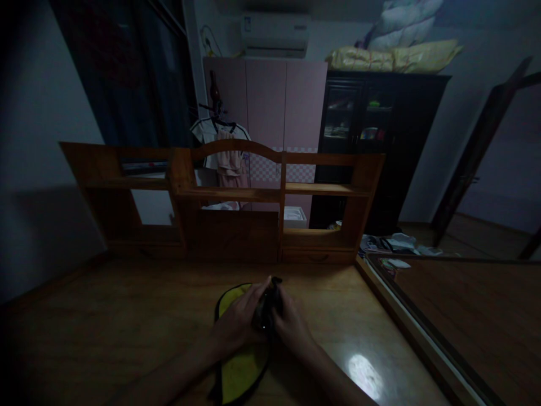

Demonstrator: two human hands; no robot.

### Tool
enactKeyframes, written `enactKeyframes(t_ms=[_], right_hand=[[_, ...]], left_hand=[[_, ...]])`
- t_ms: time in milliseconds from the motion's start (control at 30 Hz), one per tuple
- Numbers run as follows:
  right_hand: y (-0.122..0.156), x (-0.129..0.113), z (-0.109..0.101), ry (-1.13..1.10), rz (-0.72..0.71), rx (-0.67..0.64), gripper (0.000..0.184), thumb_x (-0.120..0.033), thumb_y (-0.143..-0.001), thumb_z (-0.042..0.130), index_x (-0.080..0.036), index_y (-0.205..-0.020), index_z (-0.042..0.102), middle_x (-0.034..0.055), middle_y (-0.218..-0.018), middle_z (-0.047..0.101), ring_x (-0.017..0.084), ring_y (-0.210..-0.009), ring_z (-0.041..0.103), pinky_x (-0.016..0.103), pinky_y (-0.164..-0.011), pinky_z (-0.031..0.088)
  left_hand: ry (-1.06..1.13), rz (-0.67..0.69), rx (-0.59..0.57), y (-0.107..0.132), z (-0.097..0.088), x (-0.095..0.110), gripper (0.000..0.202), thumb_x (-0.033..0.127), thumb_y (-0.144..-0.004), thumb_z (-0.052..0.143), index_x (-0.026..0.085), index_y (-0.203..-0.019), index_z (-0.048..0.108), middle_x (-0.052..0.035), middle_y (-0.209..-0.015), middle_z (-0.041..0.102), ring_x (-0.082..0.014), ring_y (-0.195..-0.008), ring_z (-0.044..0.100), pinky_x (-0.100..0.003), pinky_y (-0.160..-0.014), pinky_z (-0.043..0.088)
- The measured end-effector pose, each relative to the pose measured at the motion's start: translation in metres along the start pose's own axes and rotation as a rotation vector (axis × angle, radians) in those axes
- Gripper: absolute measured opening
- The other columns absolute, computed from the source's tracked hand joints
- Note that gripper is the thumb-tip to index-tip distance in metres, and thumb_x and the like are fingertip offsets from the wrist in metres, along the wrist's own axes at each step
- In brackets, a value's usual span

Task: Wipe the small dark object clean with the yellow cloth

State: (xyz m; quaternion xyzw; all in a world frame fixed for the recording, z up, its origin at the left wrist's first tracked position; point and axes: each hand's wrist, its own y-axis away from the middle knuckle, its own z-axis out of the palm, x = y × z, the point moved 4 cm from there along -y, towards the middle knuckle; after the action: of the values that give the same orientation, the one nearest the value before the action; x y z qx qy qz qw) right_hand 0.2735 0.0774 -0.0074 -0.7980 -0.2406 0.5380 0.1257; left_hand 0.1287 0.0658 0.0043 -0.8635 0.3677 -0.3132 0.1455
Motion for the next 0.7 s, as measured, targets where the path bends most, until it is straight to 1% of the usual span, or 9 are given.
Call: enactKeyframes(t_ms=[100,200,267,367,500,700], right_hand=[[-0.001,-0.003,-0.005,0.057,-0.02,0.003,0.024,-0.016,-0.085,0.051,-0.017,-0.108,0.057,0.0036,-0.087,0.069,0.016,-0.072,0.063,0.025,-0.065,0.048],[0.0,0.005,-0.008,0.131,0.0,-0.01,0.019,-0.016,-0.084,0.051,-0.016,-0.102,0.059,0.0034,-0.08,0.069,0.016,-0.066,0.062,0.023,-0.059,0.046],[0.0,0.009,-0.01,0.163,0.03,-0.012,0.02,-0.014,-0.084,0.05,-0.016,-0.1,0.06,0.0037,-0.079,0.069,0.016,-0.064,0.063,0.023,-0.057,0.045],[0.0,0.01,-0.01,0.187,0.061,-0.008,0.023,-0.012,-0.084,0.046,-0.017,-0.101,0.061,0.0045,-0.079,0.07,0.017,-0.066,0.065,0.024,-0.058,0.046],[-0.001,0.002,-0.009,0.162,0.052,-0.014,0.024,-0.019,-0.09,0.041,-0.017,-0.104,0.061,0.0057,-0.083,0.071,0.017,-0.069,0.066,0.025,-0.062,0.049],[-0.002,0.003,-0.006,0.148,0.028,-0.025,0.029,-0.02,-0.092,0.039,-0.019,-0.114,0.057,0.0046,-0.084,0.072,0.018,-0.067,0.067,0.025,-0.06,0.05]], left_hand=[[0.022,0.009,0.008,-0.001,-0.004,0.005,0.11,0.018,-0.065,0.078,0.03,-0.148,0.007,-0.0082,-0.141,0.04,-0.0276,-0.127,0.042,-0.043,-0.106,0.038],[0.047,0.002,0.01,-0.001,-0.003,0.006,0.111,0.016,-0.062,0.08,0.031,-0.147,0.011,-0.007,-0.14,0.04,-0.0263,-0.125,0.044,-0.042,-0.105,0.039],[0.055,0.007,0.009,-0.001,-0.001,0.005,0.111,0.016,-0.061,0.081,0.031,-0.147,0.012,-0.007,-0.141,0.039,-0.0267,-0.125,0.044,-0.042,-0.105,0.04],[0.062,0.011,0.017,0.0,-0.001,0.005,0.109,0.018,-0.062,0.08,0.032,-0.147,0.014,-0.0078,-0.141,0.039,-0.0279,-0.125,0.044,-0.044,-0.103,0.041],[0.074,0.008,0.036,-0.001,-0.005,0.008,0.102,0.017,-0.064,0.079,0.032,-0.145,0.019,-0.007,-0.141,0.039,-0.027,-0.126,0.043,-0.043,-0.104,0.04],[0.117,-0.06,0.111,-0.003,-0.009,0.009,0.093,0.017,-0.065,0.076,0.028,-0.143,0.026,-0.007,-0.138,0.042,-0.026,-0.125,0.044,-0.04,-0.105,0.04]])
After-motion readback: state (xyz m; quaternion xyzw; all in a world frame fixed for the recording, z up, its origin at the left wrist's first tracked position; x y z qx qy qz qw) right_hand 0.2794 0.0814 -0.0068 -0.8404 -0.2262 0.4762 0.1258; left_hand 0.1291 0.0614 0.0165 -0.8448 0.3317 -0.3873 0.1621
